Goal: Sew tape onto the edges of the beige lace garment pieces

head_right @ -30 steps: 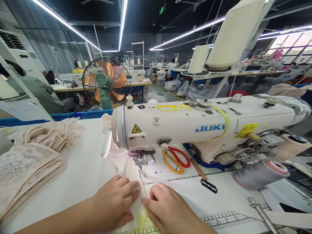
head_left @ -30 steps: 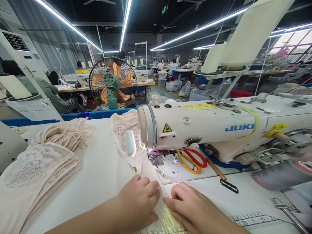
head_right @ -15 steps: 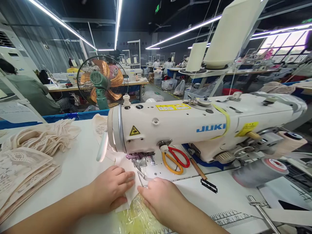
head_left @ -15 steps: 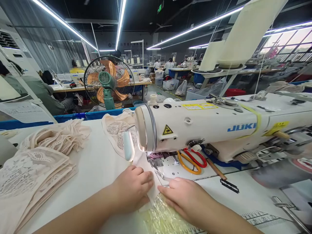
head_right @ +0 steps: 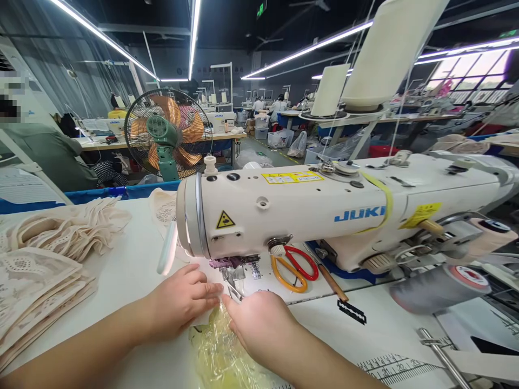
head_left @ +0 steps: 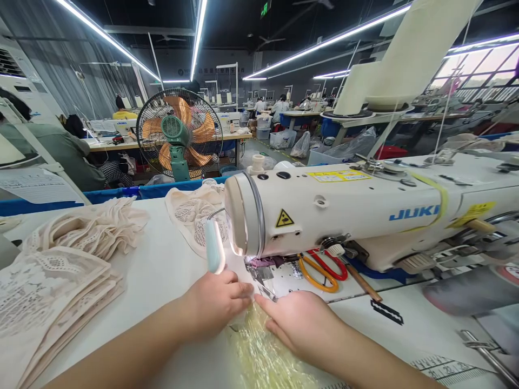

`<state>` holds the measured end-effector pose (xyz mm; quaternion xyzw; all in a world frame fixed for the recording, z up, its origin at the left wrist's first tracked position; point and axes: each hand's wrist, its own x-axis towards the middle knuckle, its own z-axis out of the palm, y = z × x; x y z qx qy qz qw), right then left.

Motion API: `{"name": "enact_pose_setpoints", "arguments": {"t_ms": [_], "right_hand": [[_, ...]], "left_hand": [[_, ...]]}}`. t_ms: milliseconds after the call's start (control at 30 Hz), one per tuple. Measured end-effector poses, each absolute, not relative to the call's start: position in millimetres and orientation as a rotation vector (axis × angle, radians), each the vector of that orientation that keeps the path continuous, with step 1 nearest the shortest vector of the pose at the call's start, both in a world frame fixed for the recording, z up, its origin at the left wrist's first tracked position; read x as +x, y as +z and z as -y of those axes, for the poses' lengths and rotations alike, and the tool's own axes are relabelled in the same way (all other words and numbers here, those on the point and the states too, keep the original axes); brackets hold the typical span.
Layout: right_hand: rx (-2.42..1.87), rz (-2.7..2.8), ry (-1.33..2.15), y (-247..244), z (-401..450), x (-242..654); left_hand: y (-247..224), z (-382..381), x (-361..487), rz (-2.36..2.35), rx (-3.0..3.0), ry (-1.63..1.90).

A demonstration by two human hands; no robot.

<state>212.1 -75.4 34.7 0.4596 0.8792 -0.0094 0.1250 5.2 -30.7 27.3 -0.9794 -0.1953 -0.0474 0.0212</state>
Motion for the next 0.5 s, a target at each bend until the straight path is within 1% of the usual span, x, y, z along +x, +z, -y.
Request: {"name": "enact_pose_setpoints", "arguments": {"t_ms": [233, 500], "right_hand": [[1.415, -2.462, -0.087, 36.3, 77.0, 204.9], [1.492, -2.386, -0.134, 43.8, 72.3, 194.7]], "left_hand": [[23.3, 37.0, 7.2, 0.673, -3.138, -0.194], [18.7, 29.4, 0.6, 0.709, -3.119, -0.153]]}}
